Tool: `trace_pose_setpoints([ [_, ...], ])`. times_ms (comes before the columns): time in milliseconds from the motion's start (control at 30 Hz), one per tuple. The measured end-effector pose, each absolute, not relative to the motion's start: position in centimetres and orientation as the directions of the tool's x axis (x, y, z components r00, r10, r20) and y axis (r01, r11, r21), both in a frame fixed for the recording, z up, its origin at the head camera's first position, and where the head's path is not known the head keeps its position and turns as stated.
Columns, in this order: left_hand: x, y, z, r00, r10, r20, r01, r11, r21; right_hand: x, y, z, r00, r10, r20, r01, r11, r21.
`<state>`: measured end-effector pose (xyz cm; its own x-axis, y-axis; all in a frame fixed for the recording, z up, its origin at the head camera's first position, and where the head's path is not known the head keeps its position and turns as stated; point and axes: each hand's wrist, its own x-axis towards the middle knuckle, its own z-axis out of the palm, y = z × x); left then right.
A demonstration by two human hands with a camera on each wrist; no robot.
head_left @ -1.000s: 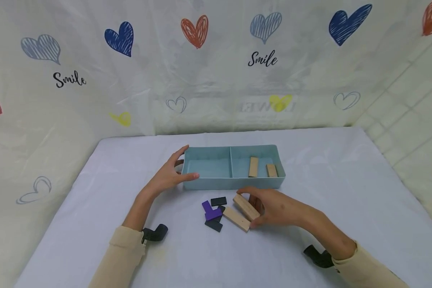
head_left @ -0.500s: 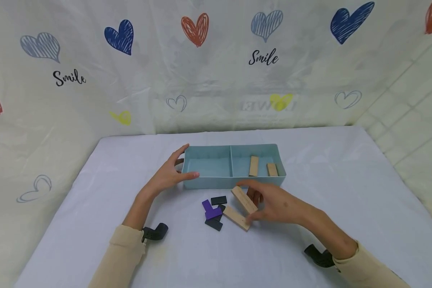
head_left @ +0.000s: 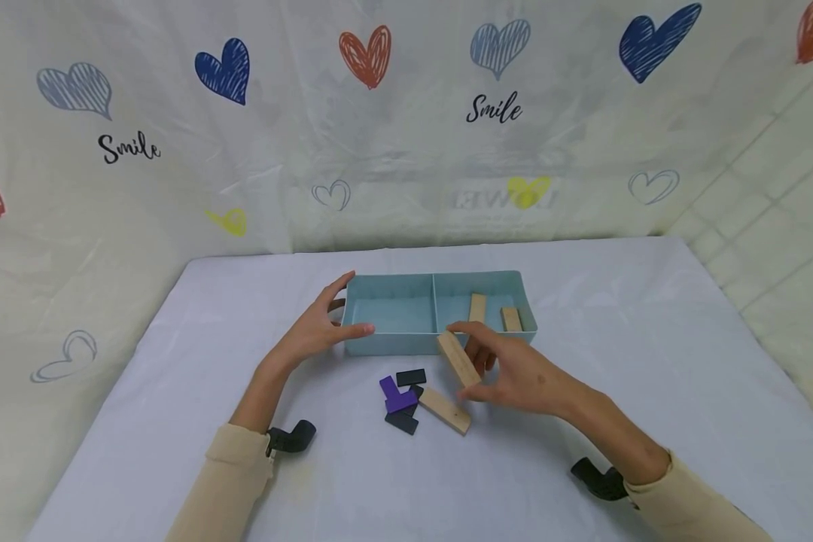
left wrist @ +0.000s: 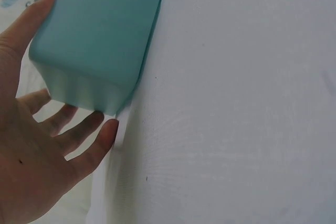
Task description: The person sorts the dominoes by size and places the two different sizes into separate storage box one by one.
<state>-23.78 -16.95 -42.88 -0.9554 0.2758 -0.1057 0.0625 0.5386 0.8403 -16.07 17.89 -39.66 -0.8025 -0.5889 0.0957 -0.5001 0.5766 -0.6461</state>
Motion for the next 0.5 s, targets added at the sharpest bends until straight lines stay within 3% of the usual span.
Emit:
trace_pose_setpoints([
  [500, -23.82, -17.04, -43.01, -0.954, 0.280, -0.103, 0.064, 0.532, 0.845, -16.48, 17.81, -39.50, -0.826, -0.534, 0.180, -0.503, 0.554, -0.664],
])
